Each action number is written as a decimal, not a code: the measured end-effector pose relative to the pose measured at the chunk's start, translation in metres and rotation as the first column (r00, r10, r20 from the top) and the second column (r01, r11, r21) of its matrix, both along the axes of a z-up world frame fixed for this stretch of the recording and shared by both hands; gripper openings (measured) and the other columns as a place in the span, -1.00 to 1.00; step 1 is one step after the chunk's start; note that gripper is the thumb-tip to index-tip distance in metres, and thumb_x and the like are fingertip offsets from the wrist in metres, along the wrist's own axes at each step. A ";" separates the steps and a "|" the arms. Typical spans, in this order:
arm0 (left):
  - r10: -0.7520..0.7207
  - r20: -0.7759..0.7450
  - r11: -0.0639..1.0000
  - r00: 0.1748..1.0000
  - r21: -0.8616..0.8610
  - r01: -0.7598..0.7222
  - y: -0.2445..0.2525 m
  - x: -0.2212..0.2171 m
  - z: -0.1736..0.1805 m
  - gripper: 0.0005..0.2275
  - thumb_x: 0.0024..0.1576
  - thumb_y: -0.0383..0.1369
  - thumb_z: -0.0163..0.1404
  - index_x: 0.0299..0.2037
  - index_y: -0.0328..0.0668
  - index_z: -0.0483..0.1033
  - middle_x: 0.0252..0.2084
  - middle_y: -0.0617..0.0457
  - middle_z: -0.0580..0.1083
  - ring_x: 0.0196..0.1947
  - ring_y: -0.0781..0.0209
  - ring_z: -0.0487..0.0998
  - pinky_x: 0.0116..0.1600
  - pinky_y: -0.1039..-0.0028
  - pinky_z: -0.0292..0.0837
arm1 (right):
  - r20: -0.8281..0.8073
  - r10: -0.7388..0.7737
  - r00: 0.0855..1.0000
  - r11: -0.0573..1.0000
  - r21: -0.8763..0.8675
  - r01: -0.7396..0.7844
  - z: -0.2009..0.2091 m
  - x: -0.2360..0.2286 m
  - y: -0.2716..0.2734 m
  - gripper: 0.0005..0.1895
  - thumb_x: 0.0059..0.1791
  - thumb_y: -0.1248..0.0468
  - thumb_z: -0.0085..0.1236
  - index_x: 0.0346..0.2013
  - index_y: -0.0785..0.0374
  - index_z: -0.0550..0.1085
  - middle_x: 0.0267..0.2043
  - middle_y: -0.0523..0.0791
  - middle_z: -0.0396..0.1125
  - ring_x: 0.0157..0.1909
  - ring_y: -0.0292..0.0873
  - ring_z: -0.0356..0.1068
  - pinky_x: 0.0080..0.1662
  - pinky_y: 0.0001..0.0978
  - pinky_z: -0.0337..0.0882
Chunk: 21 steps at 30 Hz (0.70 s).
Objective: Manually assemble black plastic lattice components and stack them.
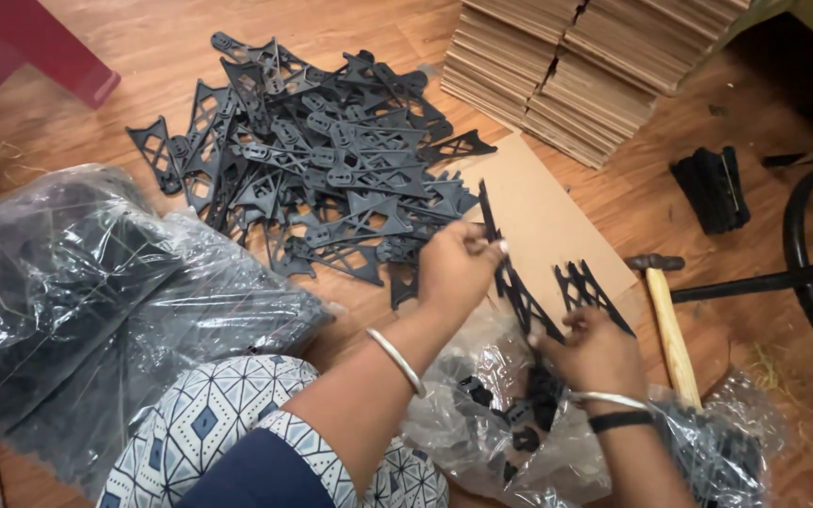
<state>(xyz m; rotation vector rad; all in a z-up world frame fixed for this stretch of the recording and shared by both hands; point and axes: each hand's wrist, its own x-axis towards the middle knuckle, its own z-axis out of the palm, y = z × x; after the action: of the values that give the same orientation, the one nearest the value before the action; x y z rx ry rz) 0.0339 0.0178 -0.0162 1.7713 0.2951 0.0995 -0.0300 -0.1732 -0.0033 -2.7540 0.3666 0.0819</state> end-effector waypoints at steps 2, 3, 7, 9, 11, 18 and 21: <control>0.081 0.138 0.997 0.987 -0.006 -0.081 0.008 0.004 0.005 -0.75 0.03 -0.33 0.22 -0.17 -0.34 0.59 -0.32 -0.13 0.63 -0.32 0.15 0.70 -0.18 0.39 0.56 | -0.213 -0.020 0.977 0.998 -0.060 0.007 -0.020 0.007 -0.027 -0.40 -0.36 -0.10 0.54 -0.25 0.24 0.58 -0.28 0.03 0.54 -0.16 0.04 0.54 -0.06 -0.17 0.50; 0.083 0.137 0.997 0.987 -0.007 -0.083 0.011 0.004 0.012 -0.75 0.03 -0.33 0.22 -0.17 -0.34 0.59 -0.32 -0.13 0.63 -0.32 0.15 0.70 -0.18 0.39 0.56 | -0.213 -0.019 0.977 0.998 -0.062 0.006 -0.035 0.008 -0.035 -0.40 -0.36 -0.10 0.54 -0.25 0.24 0.58 -0.28 0.03 0.54 -0.16 0.04 0.54 -0.06 -0.17 0.50; 0.116 0.075 0.993 0.990 -0.043 -0.113 0.014 0.010 0.031 -0.80 0.17 -0.30 0.12 -0.29 -0.33 0.56 -0.43 -0.10 0.61 -0.44 0.17 0.66 -0.29 0.39 0.53 | -0.368 0.079 0.927 0.994 -0.038 -0.100 -0.068 0.009 -0.051 -0.49 -0.38 -0.09 0.52 -0.37 0.20 0.64 -0.29 0.01 0.56 -0.16 0.01 0.55 -0.05 -0.19 0.52; 0.088 0.022 0.988 0.996 -0.130 -0.085 0.011 0.019 0.017 -0.79 0.20 -0.30 0.09 -0.32 -0.34 0.50 -0.45 -0.09 0.61 -0.48 0.18 0.66 -0.33 0.41 0.53 | -0.384 0.129 0.914 0.991 0.017 -0.132 -0.066 0.006 -0.040 -0.52 -0.39 -0.08 0.49 -0.39 0.18 0.65 -0.31 0.00 0.58 -0.18 0.00 0.55 -0.06 -0.20 0.53; 0.015 0.063 0.792 0.998 -0.610 0.027 0.006 0.033 -0.015 -0.85 0.26 -0.40 0.02 -0.30 -0.34 0.43 -0.31 -0.05 0.61 -0.43 0.25 0.64 -0.38 0.46 0.53 | -0.413 0.172 0.894 0.983 0.016 -0.182 -0.057 0.004 -0.023 -0.55 -0.41 -0.08 0.46 -0.43 0.16 0.69 -0.32 -0.01 0.58 -0.20 0.00 0.56 -0.08 -0.20 0.54; -0.195 0.045 0.715 0.980 -0.678 0.173 0.000 0.025 -0.006 -0.93 0.20 -0.49 -0.08 -0.15 -0.20 0.40 -0.27 0.03 0.61 -0.54 0.28 0.52 -0.46 0.49 0.46 | -0.416 0.087 0.905 0.962 -0.202 -0.185 -0.067 -0.004 -0.015 -0.45 -0.38 -0.14 0.53 -0.37 0.21 0.66 -0.28 0.09 0.49 -0.14 0.12 0.51 -0.04 -0.14 0.50; -0.307 0.069 0.702 0.949 -0.657 0.274 -0.002 0.021 -0.009 -0.92 0.28 -0.45 -0.03 -0.14 -0.31 0.47 -0.29 0.00 0.59 -0.53 0.35 0.45 -0.47 0.49 0.38 | -0.403 0.073 0.912 0.985 -0.115 -0.130 -0.061 0.003 -0.026 -0.55 -0.30 -0.06 0.45 -0.42 0.28 0.67 -0.33 0.09 0.53 -0.20 0.08 0.54 -0.09 -0.18 0.51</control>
<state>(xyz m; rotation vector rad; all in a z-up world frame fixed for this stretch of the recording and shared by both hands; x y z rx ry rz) 0.0548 0.0162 -0.0248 1.0811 0.0561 -0.2549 -0.0265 -0.1989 -0.0645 -2.8835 0.3427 0.6777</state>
